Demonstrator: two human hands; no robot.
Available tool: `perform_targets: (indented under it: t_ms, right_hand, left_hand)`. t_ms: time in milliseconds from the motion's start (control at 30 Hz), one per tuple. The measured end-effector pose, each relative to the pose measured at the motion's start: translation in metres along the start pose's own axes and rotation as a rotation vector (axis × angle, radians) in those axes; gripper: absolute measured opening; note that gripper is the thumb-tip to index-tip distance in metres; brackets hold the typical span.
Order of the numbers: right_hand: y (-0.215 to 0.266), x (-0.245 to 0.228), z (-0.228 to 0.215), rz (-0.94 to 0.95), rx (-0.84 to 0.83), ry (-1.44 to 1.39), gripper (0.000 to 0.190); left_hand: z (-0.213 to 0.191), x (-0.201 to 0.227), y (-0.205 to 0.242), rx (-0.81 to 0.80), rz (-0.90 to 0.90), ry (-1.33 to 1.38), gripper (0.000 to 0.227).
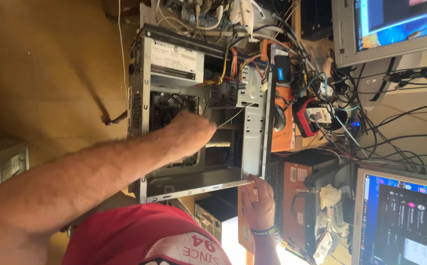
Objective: Repairing a desktop computer by manipulating internal components and connecting cables.
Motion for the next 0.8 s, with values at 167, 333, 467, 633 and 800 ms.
perform_targets:
  t_ms: [167, 333, 467, 633, 800]
  right_hand:
    - [-0.044, -0.019, 0.011, 0.034, -0.133, -0.086, 0.038]
    - [-0.090, -0.029, 0.061, 0.465, -0.420, -0.595, 0.062]
    - [-0.108, -0.020, 0.093, 0.559, -0.335, -0.879, 0.068]
    - [-0.113, -0.012, 0.080, 0.670, -0.221, -1.099, 0.046]
    - [-0.101, 0.003, 0.071, 0.672, -0.230, -1.106, 0.039]
  left_hand:
    - [0.034, 0.001, 0.009, -0.114, -0.045, 0.089, 0.018]
    - [0.051, 0.002, 0.021, 0.075, -0.004, 0.704, 0.025]
    - [0.064, 0.017, 0.014, 0.100, 0.058, 0.225, 0.003]
    - [0.059, 0.006, 0.028, 0.092, -0.121, 0.399, 0.030]
    - [0.036, 0.005, 0.029, 0.065, -0.148, 0.340, 0.043]
Point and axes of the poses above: each hand's wrist, its own y-axis away from the middle knuckle, its own z-axis out of the palm, x = y × z, the point moved 6 cm from there along -y, towards the middle knuckle, and after that the axes turned 1 degree about z, right-handed, at the moved point
